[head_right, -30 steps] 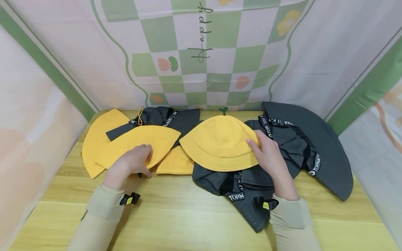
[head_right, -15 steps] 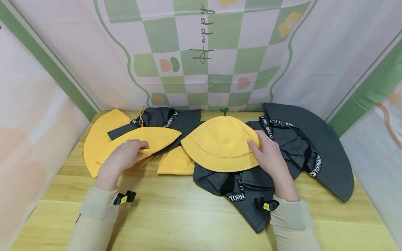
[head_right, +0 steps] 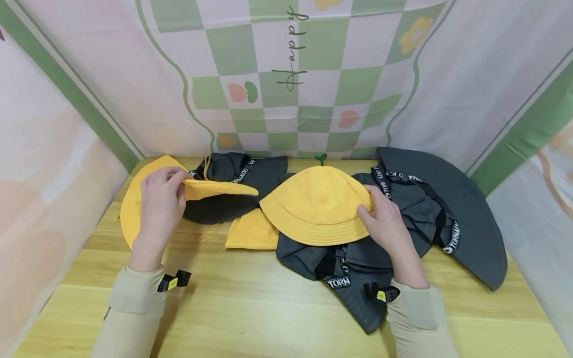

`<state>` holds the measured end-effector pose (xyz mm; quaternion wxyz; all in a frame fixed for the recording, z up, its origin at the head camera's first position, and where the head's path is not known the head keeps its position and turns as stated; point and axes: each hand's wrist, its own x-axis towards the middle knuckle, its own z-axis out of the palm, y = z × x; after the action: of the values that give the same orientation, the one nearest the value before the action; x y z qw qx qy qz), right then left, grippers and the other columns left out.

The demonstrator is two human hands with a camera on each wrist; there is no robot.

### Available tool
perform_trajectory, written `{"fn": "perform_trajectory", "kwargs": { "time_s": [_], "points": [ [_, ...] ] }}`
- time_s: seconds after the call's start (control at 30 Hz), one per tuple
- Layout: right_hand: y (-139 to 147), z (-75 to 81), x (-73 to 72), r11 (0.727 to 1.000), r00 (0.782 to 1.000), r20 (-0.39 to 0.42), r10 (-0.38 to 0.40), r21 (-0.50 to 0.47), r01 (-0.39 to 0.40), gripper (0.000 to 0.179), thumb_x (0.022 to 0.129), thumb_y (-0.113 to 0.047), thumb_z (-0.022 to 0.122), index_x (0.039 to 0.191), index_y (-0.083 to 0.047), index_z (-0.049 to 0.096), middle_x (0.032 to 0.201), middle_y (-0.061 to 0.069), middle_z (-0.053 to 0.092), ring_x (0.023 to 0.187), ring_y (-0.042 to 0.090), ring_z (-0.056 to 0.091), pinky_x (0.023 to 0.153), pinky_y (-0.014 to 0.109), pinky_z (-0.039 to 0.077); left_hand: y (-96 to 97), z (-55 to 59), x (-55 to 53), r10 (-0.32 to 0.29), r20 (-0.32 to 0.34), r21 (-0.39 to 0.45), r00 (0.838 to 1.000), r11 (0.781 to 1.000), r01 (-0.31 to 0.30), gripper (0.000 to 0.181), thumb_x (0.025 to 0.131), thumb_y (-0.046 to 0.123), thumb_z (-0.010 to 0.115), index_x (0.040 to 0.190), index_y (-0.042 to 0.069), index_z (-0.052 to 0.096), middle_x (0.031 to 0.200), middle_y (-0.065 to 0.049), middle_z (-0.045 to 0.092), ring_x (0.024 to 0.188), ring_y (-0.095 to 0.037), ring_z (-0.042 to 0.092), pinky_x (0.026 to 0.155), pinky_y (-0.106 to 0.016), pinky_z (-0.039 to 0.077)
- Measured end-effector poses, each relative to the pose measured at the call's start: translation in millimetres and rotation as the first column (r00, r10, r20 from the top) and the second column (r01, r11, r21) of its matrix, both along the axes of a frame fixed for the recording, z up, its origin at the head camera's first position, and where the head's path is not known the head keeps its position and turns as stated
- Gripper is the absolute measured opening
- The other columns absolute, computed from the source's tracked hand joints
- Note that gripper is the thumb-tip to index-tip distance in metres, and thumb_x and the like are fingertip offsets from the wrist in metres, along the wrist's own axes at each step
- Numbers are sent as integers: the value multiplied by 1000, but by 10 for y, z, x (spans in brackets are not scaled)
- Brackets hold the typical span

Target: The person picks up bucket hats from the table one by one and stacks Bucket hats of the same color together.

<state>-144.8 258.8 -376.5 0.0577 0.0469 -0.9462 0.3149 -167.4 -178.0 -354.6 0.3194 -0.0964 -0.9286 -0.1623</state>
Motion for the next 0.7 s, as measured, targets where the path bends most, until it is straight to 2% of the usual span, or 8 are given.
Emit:
{"fn": "perform_trajectory", "kwargs": {
  "time_s": [0.1,0.2,0.33,0.43,0.6,0.7],
  "points": [
    [-6,-6,-3,1000,1000,-26,11,13,-11,47,102,-14,50,143,6,42,122,30,58,80,32,58,65,34,46,-9,-11,-30,-29,-87,78,996,996,36,18,89,-9,62,96,4,72,110,-16,65,109,-41,56,104,-57,38],
    [-17,-15,-9,1000,998,-57,25,14,-24,46,104,-15,52,143,7,42,125,32,57,91,37,60,73,45,48,-13,-27,-61,-73,-153,128,985,987,93,20,87,-12,61,94,3,71,107,-17,64,106,-40,57,100,-55,41],
    [-23,-16,-3,999,995,-98,33,7,-33,46,104,-16,53,142,7,44,128,33,57,92,39,59,75,50,47,22,-33,-75,-151,-187,132,971,975,177,21,87,-14,60,94,3,70,106,-18,65,101,-39,59,95,-53,46],
    [-32,-12,2,999,991,-129,32,2,-32,45,103,-15,54,141,7,45,129,33,57,93,40,58,75,50,45,64,-36,-75,-231,-178,98,957,963,251,20,90,-12,59,96,4,69,107,-18,65,101,-38,60,94,-50,48],
    [-51,2,8,999,988,-149,26,-26,-31,44,102,-13,56,141,6,46,132,33,56,103,42,57,80,55,45,158,-52,-74,-374,-185,66,909,918,391,19,92,-10,61,103,3,65,105,-14,66,103,-34,61,99,-47,50],
    [-63,15,18,999,988,-153,24,-39,-31,44,102,-12,56,141,5,47,132,32,56,104,42,57,81,55,46,215,-51,-66,-428,-200,55,882,893,446,19,90,-7,66,106,4,65,103,-12,69,102,-32,63,99,-46,50]
  ]
}}
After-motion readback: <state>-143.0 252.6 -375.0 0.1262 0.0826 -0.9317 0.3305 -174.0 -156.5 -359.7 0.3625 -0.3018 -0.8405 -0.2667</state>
